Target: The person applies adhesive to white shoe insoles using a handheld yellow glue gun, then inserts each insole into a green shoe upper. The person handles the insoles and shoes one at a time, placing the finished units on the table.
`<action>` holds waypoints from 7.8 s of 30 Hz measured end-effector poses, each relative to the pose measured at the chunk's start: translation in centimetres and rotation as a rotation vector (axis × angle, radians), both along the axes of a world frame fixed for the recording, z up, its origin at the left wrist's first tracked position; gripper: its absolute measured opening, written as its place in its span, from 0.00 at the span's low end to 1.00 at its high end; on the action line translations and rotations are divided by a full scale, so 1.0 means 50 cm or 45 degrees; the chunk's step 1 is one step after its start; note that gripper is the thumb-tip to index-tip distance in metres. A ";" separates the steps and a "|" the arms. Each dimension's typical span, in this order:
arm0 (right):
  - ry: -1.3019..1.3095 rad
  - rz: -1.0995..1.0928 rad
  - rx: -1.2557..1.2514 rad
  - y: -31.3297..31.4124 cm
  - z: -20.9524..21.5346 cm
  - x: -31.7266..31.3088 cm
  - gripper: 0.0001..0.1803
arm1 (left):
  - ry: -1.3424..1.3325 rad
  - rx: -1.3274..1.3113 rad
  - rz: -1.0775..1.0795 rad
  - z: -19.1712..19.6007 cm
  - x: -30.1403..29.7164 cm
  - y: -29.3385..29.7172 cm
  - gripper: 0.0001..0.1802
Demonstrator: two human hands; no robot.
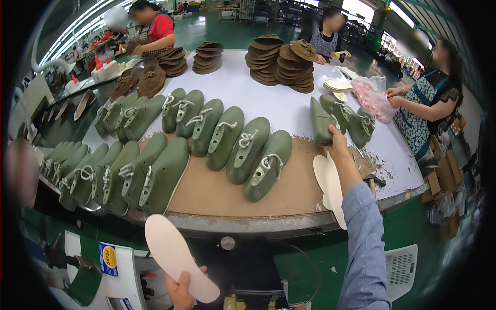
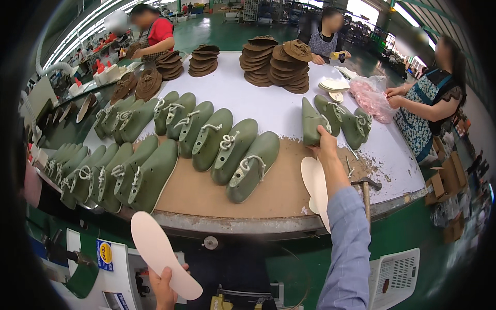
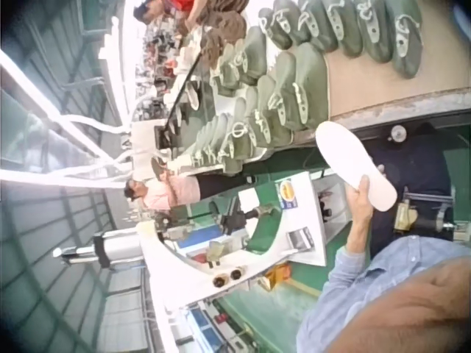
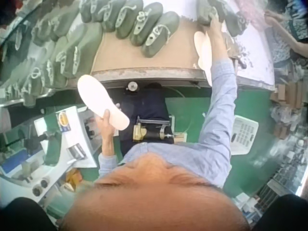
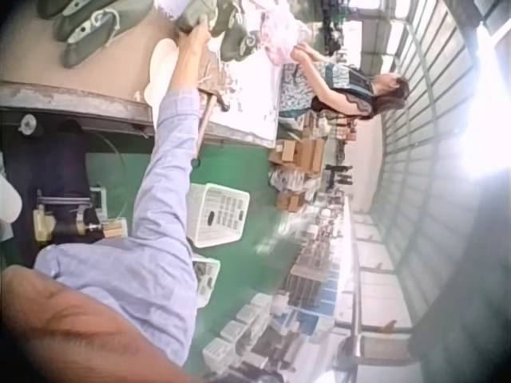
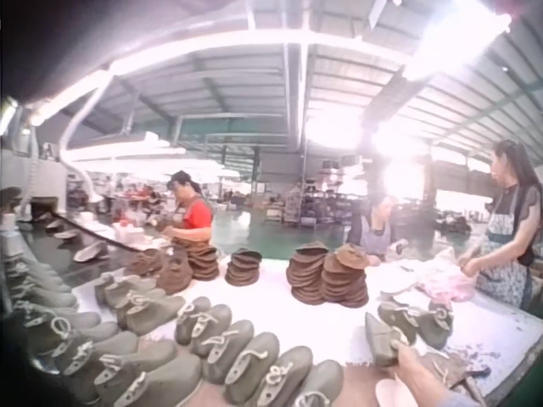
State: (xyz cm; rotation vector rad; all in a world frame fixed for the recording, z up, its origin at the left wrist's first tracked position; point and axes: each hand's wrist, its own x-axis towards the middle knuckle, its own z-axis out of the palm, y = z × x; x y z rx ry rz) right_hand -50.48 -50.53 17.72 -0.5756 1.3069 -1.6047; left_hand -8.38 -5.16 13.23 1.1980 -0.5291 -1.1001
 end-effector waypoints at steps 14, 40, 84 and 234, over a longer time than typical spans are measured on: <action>0.922 1.138 -0.758 0.816 0.042 0.348 0.27 | 0.638 -0.282 -0.178 0.099 -0.117 -0.052 0.46; 1.693 1.161 -0.362 0.792 -0.266 0.301 0.42 | -2.014 -0.301 -0.920 -0.154 -0.129 -0.047 0.48; 0.868 1.156 0.155 1.017 -0.133 0.217 0.52 | -1.939 -0.352 -1.039 -0.173 -0.151 -0.067 0.45; 1.473 -0.388 0.115 -0.163 -0.040 -0.180 0.52 | -0.648 -0.268 -0.228 0.001 -0.227 -0.360 0.21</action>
